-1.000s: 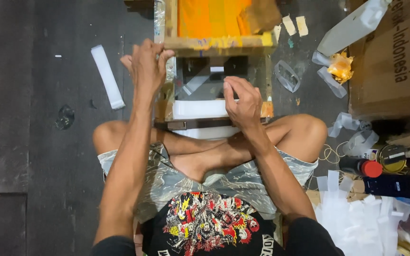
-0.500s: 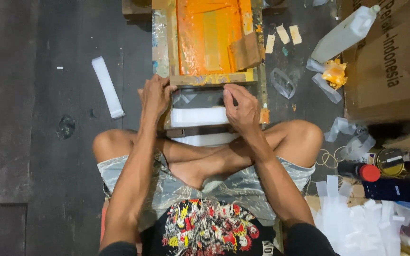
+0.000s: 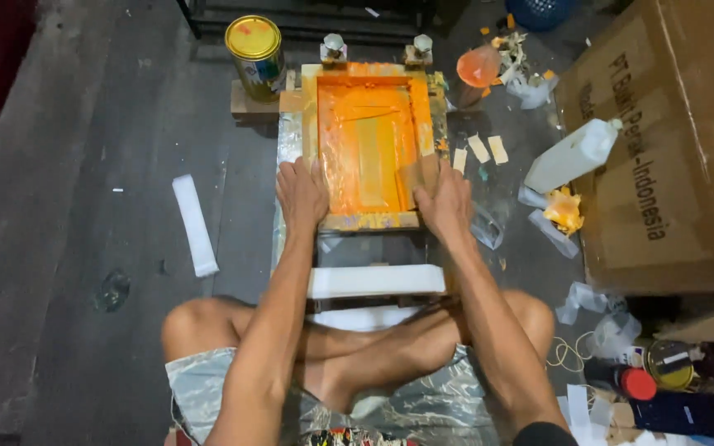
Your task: The person sits cross-legged on the floor and uses a wooden squeegee to spread orange ink across a screen printing frame. They then place a white rectangular object under the frame, press down, and lift the frame to reveal the printed object. This process is repeated multiple times.
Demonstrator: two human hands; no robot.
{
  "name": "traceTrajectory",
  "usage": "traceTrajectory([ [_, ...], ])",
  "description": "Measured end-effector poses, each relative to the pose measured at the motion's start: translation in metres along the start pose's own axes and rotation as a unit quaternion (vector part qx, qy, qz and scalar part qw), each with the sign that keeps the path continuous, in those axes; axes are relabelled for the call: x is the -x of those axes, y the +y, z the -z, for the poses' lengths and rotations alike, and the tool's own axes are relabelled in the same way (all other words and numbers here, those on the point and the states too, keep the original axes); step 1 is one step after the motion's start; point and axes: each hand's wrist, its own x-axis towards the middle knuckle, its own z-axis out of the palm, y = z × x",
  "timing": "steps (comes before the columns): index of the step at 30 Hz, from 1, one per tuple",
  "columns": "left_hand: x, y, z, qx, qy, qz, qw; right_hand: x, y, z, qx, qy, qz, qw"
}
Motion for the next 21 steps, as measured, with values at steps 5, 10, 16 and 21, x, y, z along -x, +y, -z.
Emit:
traceTrajectory([
  [5, -0.008, -0.013, -0.017, -0.006, 0.053, -0.024, 0.998, -0.030, -0.039, 0.013, -0.036, -0.111, 0.051, 0.992],
  [10, -0.007, -0.007, -0.014, -0.010, 0.060, -0.015, 0.998, -0.103, -0.034, -0.033, -0.002, -0.061, 0.193, 0.979],
  [16, -0.005, -0.010, -0.016, -0.014, 0.047, -0.001, 0.999, -0.128, -0.053, -0.049, 0.017, -0.038, 0.230, 0.972],
  [21, -0.014, -0.024, -0.030, -0.012, 0.067, -0.007, 0.998, -0.117, -0.050, -0.046, 0.037, -0.072, 0.262, 0.962],
])
